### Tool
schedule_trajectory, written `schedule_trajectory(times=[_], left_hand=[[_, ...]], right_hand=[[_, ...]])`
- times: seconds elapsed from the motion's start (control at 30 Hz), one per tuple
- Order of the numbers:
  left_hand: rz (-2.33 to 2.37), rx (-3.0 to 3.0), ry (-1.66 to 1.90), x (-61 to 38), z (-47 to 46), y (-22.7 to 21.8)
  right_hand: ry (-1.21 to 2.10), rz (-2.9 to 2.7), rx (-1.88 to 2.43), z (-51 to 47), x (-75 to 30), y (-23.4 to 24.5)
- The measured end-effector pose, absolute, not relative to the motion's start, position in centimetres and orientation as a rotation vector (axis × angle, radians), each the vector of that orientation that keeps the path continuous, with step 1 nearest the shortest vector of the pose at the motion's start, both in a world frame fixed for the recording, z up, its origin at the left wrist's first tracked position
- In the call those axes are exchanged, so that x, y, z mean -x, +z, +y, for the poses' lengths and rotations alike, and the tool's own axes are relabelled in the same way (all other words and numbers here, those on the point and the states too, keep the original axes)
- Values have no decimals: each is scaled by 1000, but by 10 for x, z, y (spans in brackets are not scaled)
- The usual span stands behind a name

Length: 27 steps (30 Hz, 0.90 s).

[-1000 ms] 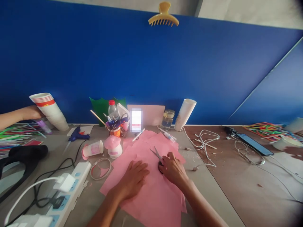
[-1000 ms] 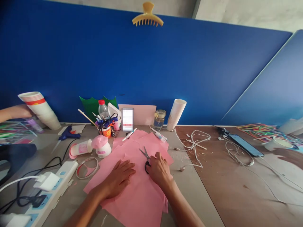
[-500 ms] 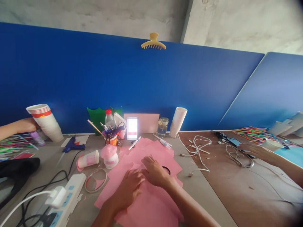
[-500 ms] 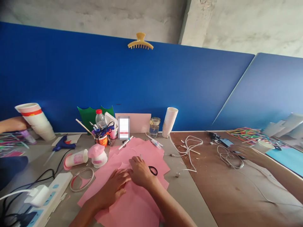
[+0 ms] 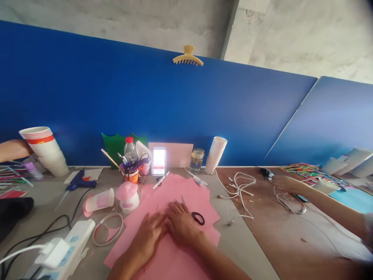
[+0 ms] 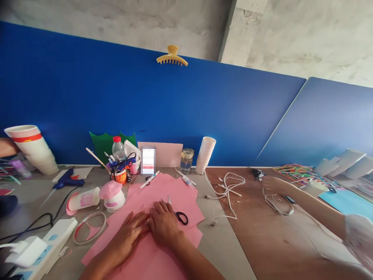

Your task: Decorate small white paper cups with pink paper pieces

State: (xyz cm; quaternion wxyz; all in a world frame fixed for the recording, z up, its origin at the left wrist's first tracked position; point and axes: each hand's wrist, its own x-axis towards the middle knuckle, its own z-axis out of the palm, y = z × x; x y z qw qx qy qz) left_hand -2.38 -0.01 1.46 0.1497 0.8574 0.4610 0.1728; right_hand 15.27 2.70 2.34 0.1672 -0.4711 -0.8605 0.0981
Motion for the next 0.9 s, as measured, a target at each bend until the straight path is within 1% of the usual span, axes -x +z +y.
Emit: schedule_trajectory(times=[0.2,0.37,0.57,0.67,0.77,0.9], left_hand=[[1527,-2470,736,23,5,3],[1647,-2425,847,27,7,1],[1770,-2482,737,27,5,-1],[1849,-2498,784,24,6,-5],[1825,-2527,942,20,7,-3],[1601,-2494,1344,17,4,17]], right_hand=[[327,-2446,1399,24,-152,24],[331,-2435,1414,23,-152,22],[280,-2448,1400,24,-151,13],[267,-2454,1394,24,-151,12],[246,-2453,1401,24,-152,12],[253,-2475,1413,24,-153,10]])
